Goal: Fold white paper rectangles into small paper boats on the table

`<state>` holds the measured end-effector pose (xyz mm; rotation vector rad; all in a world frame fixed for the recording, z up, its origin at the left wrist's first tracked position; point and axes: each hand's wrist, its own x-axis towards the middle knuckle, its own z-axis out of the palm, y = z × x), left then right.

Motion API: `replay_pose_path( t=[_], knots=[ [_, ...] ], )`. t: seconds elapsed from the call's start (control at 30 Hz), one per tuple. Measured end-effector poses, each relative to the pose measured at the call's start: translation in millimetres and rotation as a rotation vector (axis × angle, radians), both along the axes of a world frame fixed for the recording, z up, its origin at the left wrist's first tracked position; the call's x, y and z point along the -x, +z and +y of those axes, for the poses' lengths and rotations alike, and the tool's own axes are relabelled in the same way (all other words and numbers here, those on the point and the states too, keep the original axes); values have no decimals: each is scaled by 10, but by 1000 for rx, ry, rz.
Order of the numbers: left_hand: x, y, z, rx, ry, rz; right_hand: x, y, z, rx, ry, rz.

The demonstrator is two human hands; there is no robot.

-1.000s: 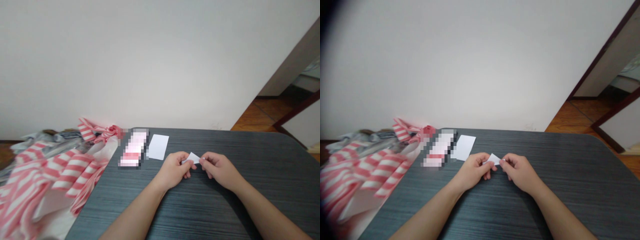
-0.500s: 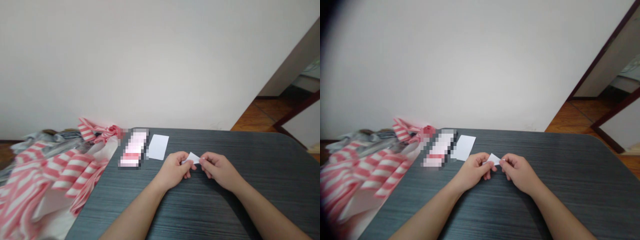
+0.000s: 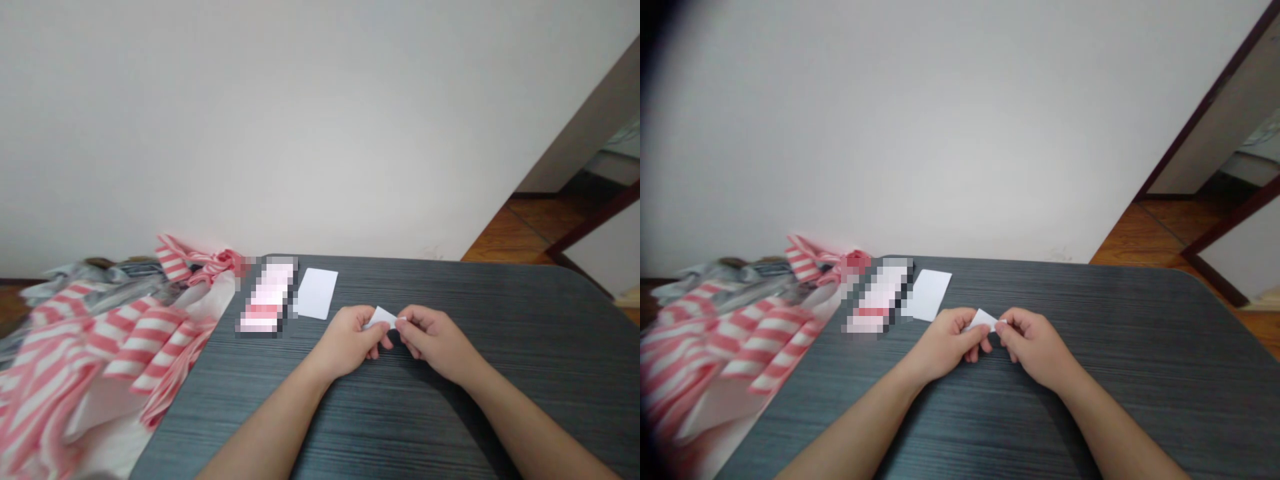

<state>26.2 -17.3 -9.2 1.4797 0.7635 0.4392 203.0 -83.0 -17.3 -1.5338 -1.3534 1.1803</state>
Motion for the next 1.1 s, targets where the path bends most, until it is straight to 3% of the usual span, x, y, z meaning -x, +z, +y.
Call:
replay_pose_path(
  t=[1.1],
  knots=[
    [-3,10,-7,28,13,-3,33,0,-1,32,-4,37]
  ],
)
